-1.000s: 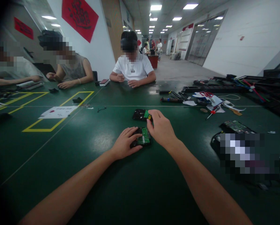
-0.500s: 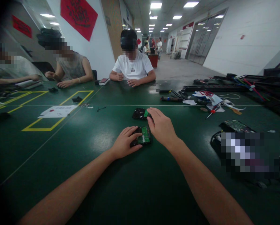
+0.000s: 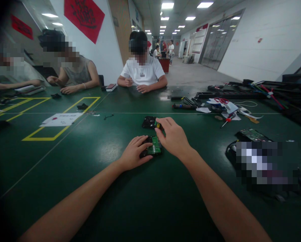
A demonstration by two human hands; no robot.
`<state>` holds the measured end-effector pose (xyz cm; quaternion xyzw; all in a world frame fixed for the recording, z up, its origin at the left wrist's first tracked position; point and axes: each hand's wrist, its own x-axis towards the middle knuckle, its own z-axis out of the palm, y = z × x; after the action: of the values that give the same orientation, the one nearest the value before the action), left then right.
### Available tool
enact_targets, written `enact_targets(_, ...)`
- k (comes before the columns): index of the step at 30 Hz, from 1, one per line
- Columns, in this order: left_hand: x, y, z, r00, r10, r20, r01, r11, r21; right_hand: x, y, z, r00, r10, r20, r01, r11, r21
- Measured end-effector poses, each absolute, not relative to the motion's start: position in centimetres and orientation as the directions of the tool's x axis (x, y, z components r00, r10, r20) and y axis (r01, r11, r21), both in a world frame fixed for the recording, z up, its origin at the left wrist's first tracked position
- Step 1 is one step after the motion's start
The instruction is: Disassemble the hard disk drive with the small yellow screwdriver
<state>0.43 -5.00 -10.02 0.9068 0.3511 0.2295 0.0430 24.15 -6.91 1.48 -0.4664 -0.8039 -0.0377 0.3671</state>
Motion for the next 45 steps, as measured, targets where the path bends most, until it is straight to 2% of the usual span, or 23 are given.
enact_targets(6, 0.4, -5.1, -10.0, 0.646, 0.649, 0.402, 0.608, -0.756, 0.243, 24.1, -6.8, 1.0, -0.279, 0.733, 0.621, 0.762, 0.562, -0.321)
enact_targets(13, 0.5, -5.2, -9.9, 0.65, 0.642, 0.407, 0.608, -0.76, 0.229, 24.2, -7.0, 1.3, -0.28, 0.752, 0.597, 0.804, 0.523, -0.281)
enact_targets(22, 0.5, -5.2, -10.0, 0.649, 0.64, 0.411, 0.613, -0.76, 0.217, 24.3, -6.9, 1.5, -0.252, 0.779, 0.573, 0.776, 0.517, -0.361)
enact_targets(30, 0.4, -5.2, -10.0, 0.647, 0.643, 0.41, 0.61, -0.759, 0.226, 24.8, -7.1, 2.4, -0.293, 0.751, 0.592, 0.785, 0.542, -0.299)
enact_targets(37, 0.4, -5.1, -10.0, 0.645, 0.645, 0.409, 0.607, -0.758, 0.238, 24.5, -6.6, 1.4, -0.157, 0.767, 0.622, 0.772, 0.488, -0.408)
enact_targets(45, 0.5, -5.1, -10.0, 0.646, 0.65, 0.401, 0.614, -0.754, 0.234, 24.3, -7.0, 1.8, -0.268, 0.722, 0.638, 0.749, 0.572, -0.333)
